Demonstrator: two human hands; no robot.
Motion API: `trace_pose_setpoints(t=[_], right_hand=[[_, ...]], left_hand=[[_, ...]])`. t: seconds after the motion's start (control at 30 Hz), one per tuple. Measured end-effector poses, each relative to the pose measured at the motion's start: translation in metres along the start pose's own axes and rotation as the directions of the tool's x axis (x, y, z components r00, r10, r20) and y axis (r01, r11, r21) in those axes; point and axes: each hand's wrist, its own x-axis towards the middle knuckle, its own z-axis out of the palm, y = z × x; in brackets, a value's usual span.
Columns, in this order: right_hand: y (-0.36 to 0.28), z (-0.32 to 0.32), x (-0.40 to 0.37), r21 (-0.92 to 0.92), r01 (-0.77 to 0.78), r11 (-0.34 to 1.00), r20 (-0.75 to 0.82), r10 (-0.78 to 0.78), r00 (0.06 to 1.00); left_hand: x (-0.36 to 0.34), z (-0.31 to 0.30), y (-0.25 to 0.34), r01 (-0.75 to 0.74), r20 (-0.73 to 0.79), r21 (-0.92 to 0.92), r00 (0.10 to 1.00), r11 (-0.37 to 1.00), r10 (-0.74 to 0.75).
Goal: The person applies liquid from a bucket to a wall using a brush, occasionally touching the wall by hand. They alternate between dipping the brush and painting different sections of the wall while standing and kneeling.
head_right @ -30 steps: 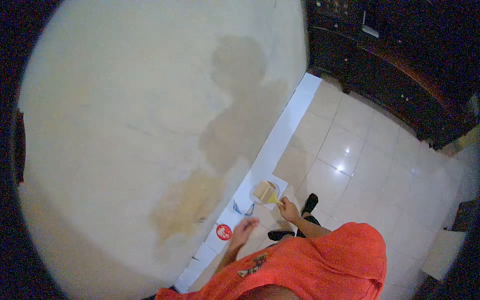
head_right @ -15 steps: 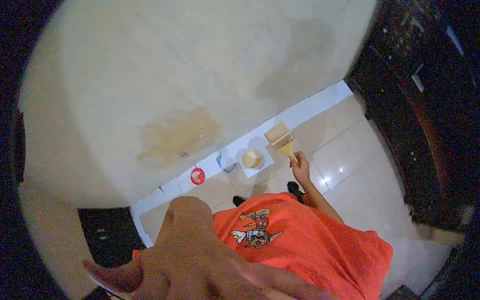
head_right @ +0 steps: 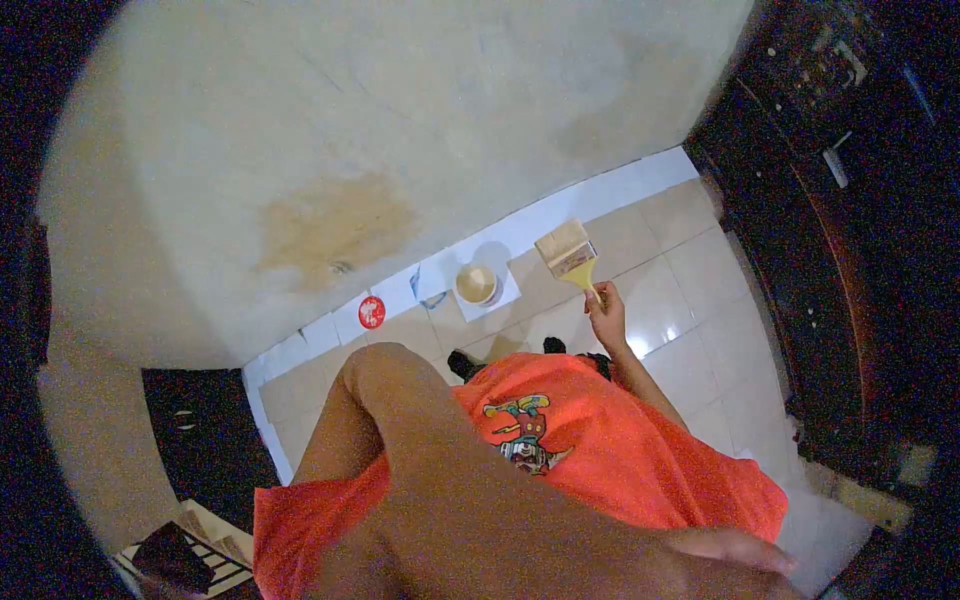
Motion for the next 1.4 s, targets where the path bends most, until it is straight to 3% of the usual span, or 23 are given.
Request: trace_pose_setpoints(t=[0.17, 0.23, 0.4, 0.43, 0.47, 0.5, 0.57, 0.6, 0.63, 0.67, 0.7, 0.73, 0.8, 0.83, 0.87, 0.9, 0.93, 0.97, 1.03, 1.07, 1.1, 1.2, 1.4], right_hand=[[0.008, -0.021, -0.001, 0.04, -0.017, 0.999, -0.038, 0.018, 0.999], [0.022, -0.019, 0.002, 0.031, 0.105, 0.994, -0.028, -0.104, 0.994], [0.029, -0.026, 0.003, 0.058, 0.103, 0.993, -0.04, -0.101, 0.994], [0.032, -0.025, 0.003, 0.057, 0.092, 0.994, -0.061, -0.089, 0.994], [0.033, -0.026, 0.007, 0.052, 0.088, 0.995, -0.086, -0.083, 0.993], [0.034, -0.025, 0.008, 0.049, 0.085, 0.995, -0.08, -0.081, 0.993], [0.034, -0.033, 0.01, 0.123, -0.036, 0.992, -0.124, 0.052, 0.991], [0.036, -0.033, 0.011, 0.115, -0.036, 0.993, -0.122, 0.05, 0.991], [0.04, -0.03, 0.012, 0.166, -0.069, 0.984, -0.164, 0.097, 0.982], [0.043, -0.026, 0.013, 0.219, -0.1, 0.971, -0.202, 0.146, 0.968], [0.043, -0.026, 0.013, 0.215, -0.104, 0.971, -0.199, 0.148, 0.969], [0.04, -0.029, 0.012, 0.225, -0.103, 0.969, -0.193, 0.148, 0.97], [0.034, -0.027, 0.01, 0.223, -0.13, 0.966, -0.231, 0.182, 0.956], [0.038, -0.03, 0.01, 0.225, -0.135, 0.965, -0.224, 0.186, 0.957], [0.04, -0.036, 0.012, 0.219, -0.173, 0.96, -0.224, 0.222, 0.949], [0.041, -0.041, 0.017, 0.215, -0.209, 0.954, -0.226, 0.257, 0.94], [0.042, -0.043, 0.024, 0.216, -0.214, 0.953, -0.22, 0.261, 0.94], [0.046, -0.053, 0.029, 0.231, -0.241, 0.943, -0.215, 0.291, 0.932], [0.051, -0.051, 0.033, 0.246, -0.3, 0.922, -0.212, 0.353, 0.911], [0.05, -0.049, 0.035, 0.271, -0.302, 0.914, -0.207, 0.362, 0.909], [0.05, -0.043, 0.037, 0.27, -0.312, 0.911, -0.2, 0.37, 0.907], [0.052, -0.022, 0.048, 0.246, -0.343, 0.907, -0.171, 0.388, 0.905], [0.052, 0.072, 0.05, 0.378, -0.418, 0.826, -0.242, 0.524, 0.817]], left_hand=[[0.034, 0.019, -0.037, -0.093, 0.147, -0.586, 0.965, 0.805, 0.218], [0.036, 0.031, -0.043, -0.07, 0.19, -0.695, 0.942, 0.715, 0.277], [0.043, 0.085, -0.042, -0.492, -0.326, -0.85, 0.771, 0.188, 0.547], [0.034, 0.079, -0.045, -0.498, -0.331, -0.846, 0.771, 0.19, 0.544], [0.022, 0.06, -0.048, -0.227, -0.057, -0.895, 0.912, 0.385, 0.406], [0.013, 0.045, -0.055, 0.074, 0.212, -0.85, 0.954, 0.521, 0.211], [0.016, 0.028, -0.087, -0.039, 0.179, -0.438, 0.975, 0.898, 0.13], [0.005, 0.011, -0.098, 0.039, 0.301, -0.183, 0.953, 0.982, 0.019], [-0.013, -0.011, -0.107, 0.093, 0.385, 0.091, 0.915, 0.992, -0.121], [-0.035, -0.032, -0.123, 0.209, 0.403, 0.133, 0.881, 0.969, -0.246], [-0.055, -0.056, -0.128, 0.395, 0.396, 0.308, 0.774, 0.866, -0.494], [-0.094, -0.067, -0.155, 0.442, 0.191, 0.404, 0.816, 0.801, -0.546], [-0.184, -0.09, -0.198, 0.594, -0.13, 0.572, 0.746, 0.565, -0.653], [-0.212, -0.091, -0.191, 0.74, -0.246, 0.598, 0.535, 0.308, -0.809], [-0.263, -0.091, -0.211, 0.771, -0.349, 0.628, 0.402, 0.107, -0.846], [-0.331, -0.096, -0.244, 0.78, -0.277, 0.626, 0.231, 0.007, -0.933], [-0.357, -0.094, -0.241, 0.928, -0.198, 0.36, -0.027, -0.099, -0.98], [-0.406, -0.072, -0.254, 0.976, -0.263, 0.201, -0.033, -0.088, -0.964], [-0.507, -0.022, -0.259, 0.999, -0.58, -0.039, -0.002, 0.025, -0.815], [-0.621, 0.02, -0.284, 0.999, -0.579, -0.049, -0.015, 0.017, -0.815], [-0.696, 0.042, -0.318, 0.987, -0.59, -0.009, -0.134, -0.159, -0.796], [-0.724, 0.1, -0.248, 0.974, -0.588, -0.135, -0.227, -0.182, -0.777], [-0.746, 0.08, -0.149, 0.864, -0.541, -0.466, -0.449, -0.192, -0.711]])
